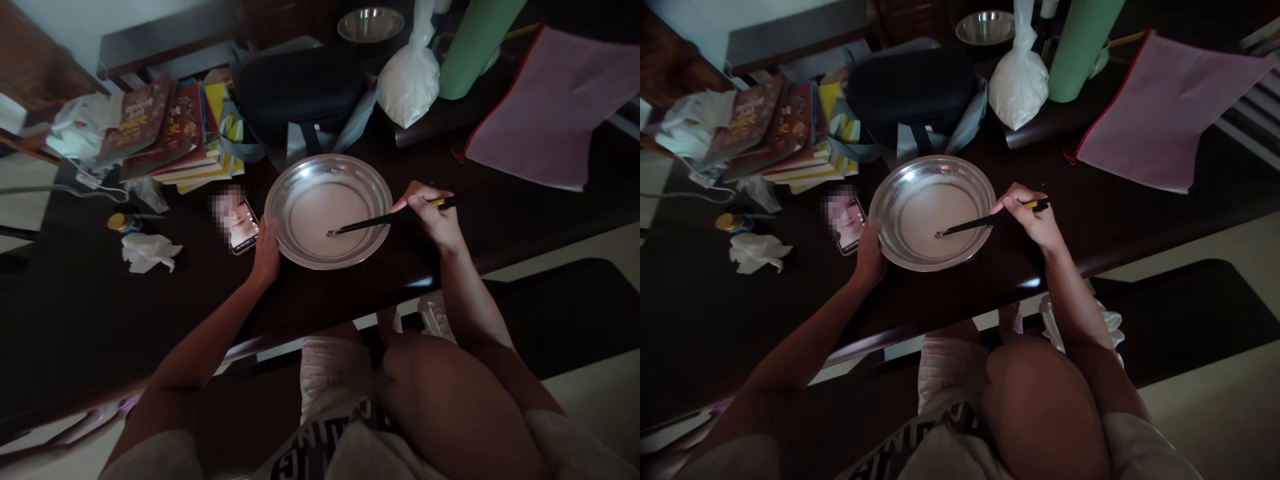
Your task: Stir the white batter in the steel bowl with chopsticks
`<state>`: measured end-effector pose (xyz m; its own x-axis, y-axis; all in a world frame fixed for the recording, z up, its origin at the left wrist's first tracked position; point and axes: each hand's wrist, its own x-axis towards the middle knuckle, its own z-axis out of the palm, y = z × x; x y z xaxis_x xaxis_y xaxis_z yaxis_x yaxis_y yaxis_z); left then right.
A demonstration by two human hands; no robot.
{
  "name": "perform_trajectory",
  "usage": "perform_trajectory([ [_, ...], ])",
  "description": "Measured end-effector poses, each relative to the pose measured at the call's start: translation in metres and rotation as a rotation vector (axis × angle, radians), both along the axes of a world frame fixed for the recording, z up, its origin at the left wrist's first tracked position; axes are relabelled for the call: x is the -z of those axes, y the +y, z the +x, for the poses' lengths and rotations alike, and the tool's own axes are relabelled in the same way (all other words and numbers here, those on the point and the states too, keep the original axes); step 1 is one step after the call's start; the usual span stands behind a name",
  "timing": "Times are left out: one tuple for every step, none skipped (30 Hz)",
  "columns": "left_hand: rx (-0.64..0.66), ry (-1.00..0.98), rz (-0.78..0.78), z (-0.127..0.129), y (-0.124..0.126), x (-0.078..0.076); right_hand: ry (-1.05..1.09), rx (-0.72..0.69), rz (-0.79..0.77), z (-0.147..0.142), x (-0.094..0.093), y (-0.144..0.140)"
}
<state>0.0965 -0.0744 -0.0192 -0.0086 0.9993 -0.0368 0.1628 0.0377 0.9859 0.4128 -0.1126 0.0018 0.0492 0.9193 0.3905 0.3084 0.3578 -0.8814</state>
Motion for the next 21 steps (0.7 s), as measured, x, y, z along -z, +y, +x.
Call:
perform_trajectory([
  [-0.006, 0.008, 0.023, 0.0001, 0.0000, 0.0005, -0.019, -0.026, -0.001, -0.0007, -0.0004, 0.0001],
  [-0.011, 0.015, 0.039, 0.0001, 0.0000, 0.0010, -0.038, -0.047, 0.002, -0.0014, -0.0007, 0.0004],
  [-0.015, 0.017, 0.042, 0.0000, 0.0000, 0.0014, -0.050, -0.056, 0.010, -0.0019, -0.0008, 0.0007],
  [-0.019, 0.016, 0.041, -0.0001, -0.0001, 0.0017, -0.053, -0.052, 0.019, -0.0022, -0.0006, 0.0011],
  [-0.019, 0.014, 0.042, -0.0002, -0.0002, 0.0018, -0.044, -0.034, 0.029, -0.0020, -0.0002, 0.0014],
  [-0.015, 0.011, 0.044, -0.0002, -0.0003, 0.0017, -0.027, -0.008, 0.038, -0.0014, 0.0003, 0.0016],
  [-0.009, 0.006, 0.050, -0.0002, -0.0005, 0.0016, -0.004, 0.021, 0.044, -0.0005, 0.0009, 0.0017],
  [-0.003, -0.001, 0.056, -0.0001, -0.0007, 0.0015, 0.019, 0.039, 0.044, 0.0003, 0.0014, 0.0018],
  [0.004, -0.009, 0.060, 0.0001, -0.0008, 0.0014, 0.034, 0.043, 0.040, 0.0011, 0.0017, 0.0018],
  [0.007, -0.016, 0.061, 0.0003, -0.0008, 0.0013, 0.034, 0.027, 0.030, 0.0014, 0.0017, 0.0019],
  [0.005, -0.023, 0.060, 0.0005, -0.0008, 0.0013, 0.024, -0.004, 0.018, 0.0013, 0.0016, 0.0022],
  [0.000, -0.028, 0.057, 0.0006, -0.0006, 0.0014, 0.003, -0.043, 0.006, 0.0009, 0.0012, 0.0026],
  [-0.006, -0.032, 0.053, 0.0006, -0.0004, 0.0017, -0.023, -0.081, -0.002, 0.0001, 0.0009, 0.0031],
  [-0.010, -0.032, 0.050, 0.0004, 0.0000, 0.0020, -0.046, -0.107, -0.003, -0.0006, 0.0005, 0.0037],
  [-0.012, -0.031, 0.048, 0.0002, 0.0004, 0.0023, -0.059, -0.114, -0.001, -0.0011, 0.0004, 0.0041],
  [-0.015, -0.031, 0.048, -0.0001, 0.0009, 0.0026, -0.062, -0.106, 0.006, -0.0012, 0.0005, 0.0043],
  [-0.012, -0.032, 0.049, -0.0004, 0.0013, 0.0028, -0.049, -0.068, 0.014, -0.0008, 0.0009, 0.0042],
  [-0.010, -0.036, 0.051, -0.0005, 0.0017, 0.0029, -0.025, -0.030, 0.021, -0.0001, 0.0014, 0.0039],
  [-0.008, -0.045, 0.050, -0.0005, 0.0020, 0.0029, 0.013, 0.003, 0.027, 0.0008, 0.0021, 0.0032],
  [-0.005, -0.066, 0.039, -0.0003, 0.0022, 0.0028, 0.051, 0.019, 0.025, 0.0017, 0.0026, 0.0025],
  [-0.003, -0.090, 0.025, 0.0001, 0.0022, 0.0026, 0.079, 0.014, 0.015, 0.0024, 0.0030, 0.0019],
])
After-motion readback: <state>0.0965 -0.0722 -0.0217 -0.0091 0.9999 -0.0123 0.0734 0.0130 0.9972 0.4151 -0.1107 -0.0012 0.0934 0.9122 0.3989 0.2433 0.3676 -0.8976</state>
